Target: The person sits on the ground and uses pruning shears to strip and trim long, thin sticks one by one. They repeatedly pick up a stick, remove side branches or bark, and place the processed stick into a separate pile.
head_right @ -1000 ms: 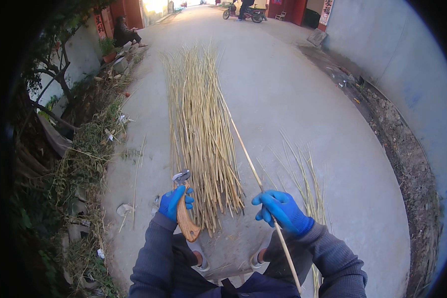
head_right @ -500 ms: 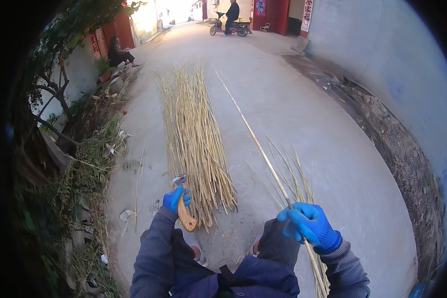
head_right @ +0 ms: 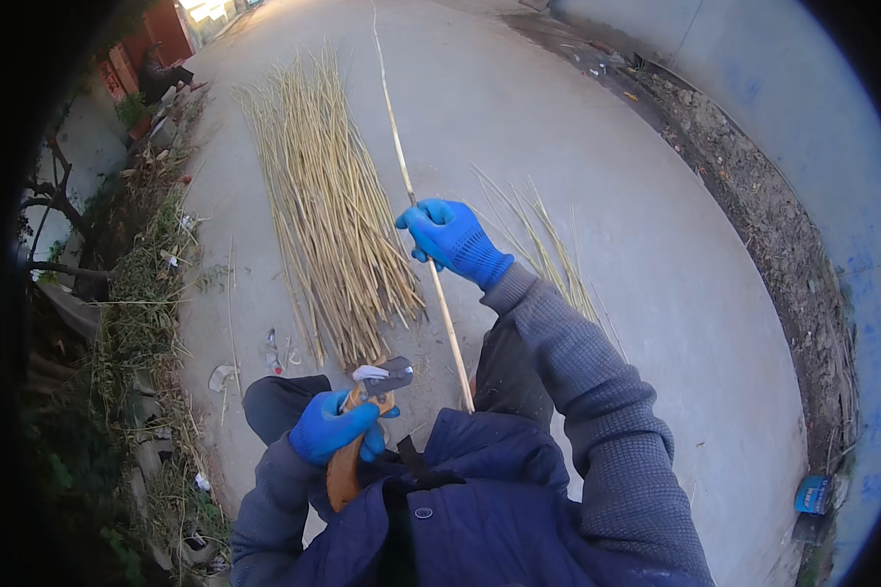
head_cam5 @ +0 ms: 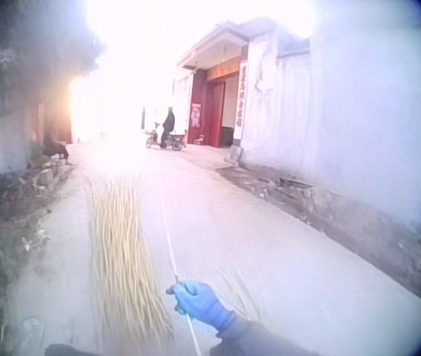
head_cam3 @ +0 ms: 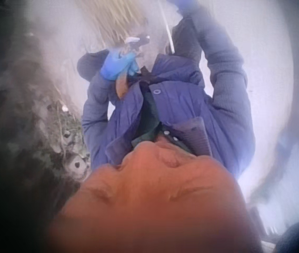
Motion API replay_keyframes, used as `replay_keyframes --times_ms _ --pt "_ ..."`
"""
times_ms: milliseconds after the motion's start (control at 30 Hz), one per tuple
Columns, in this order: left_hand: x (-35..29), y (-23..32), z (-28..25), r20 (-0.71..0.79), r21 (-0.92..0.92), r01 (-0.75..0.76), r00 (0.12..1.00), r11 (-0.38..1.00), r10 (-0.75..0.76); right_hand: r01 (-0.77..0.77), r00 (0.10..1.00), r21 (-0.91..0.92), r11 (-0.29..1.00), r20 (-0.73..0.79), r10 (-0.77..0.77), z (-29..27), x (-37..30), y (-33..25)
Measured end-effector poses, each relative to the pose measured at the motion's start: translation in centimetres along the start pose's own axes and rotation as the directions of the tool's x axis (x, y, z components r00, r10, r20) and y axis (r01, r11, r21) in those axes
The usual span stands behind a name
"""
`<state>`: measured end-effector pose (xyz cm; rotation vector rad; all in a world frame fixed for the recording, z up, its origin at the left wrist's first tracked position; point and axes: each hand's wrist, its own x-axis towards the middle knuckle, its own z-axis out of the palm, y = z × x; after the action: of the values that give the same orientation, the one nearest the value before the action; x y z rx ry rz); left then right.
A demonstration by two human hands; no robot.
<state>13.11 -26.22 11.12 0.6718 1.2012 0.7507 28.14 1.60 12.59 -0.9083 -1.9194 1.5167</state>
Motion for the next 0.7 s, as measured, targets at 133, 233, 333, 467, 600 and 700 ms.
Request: replay_keyframes --times_ms 133,233,333,467,600,700 --pt "-1.3 -0.9 1.6 0.110 0.049 0.059 0.992 0.997 -0.064 0.009 0.999 0.012 1.000 -0.043 -0.009 1.6 2.9 -0.2" --pt "-1.6 -1.6 1.6 0.086 0.050 0.078 0.993 0.996 -0.082 0.025 0.998 0.044 0.999 -0.064 -0.022 2.5 3.4 -0.5" --pt "-1.6 -2.0 1.4 0.082 0.051 0.027 0.996 0.998 -0.031 0.002 0.996 0.026 1.000 -0.089 0.000 3.1 3.4 -0.5" --pt "-1.4 -2.1 1.3 0.051 0.096 0.071 0.996 0.993 -0.076 0.019 0.993 0.037 0.999 -0.113 -0.014 3.5 3.6 -0.2" --pt "-1.0 -2.1 1.5 0.045 0.130 0.075 0.996 0.989 -0.081 0.038 0.985 0.025 0.999 -0.170 -0.033 3.8 3.6 0.1" --pt "-0.9 -2.3 1.6 0.001 0.146 0.071 0.997 0.987 -0.072 0.067 0.974 0.021 0.998 -0.219 -0.061 4.1 3.8 0.9"
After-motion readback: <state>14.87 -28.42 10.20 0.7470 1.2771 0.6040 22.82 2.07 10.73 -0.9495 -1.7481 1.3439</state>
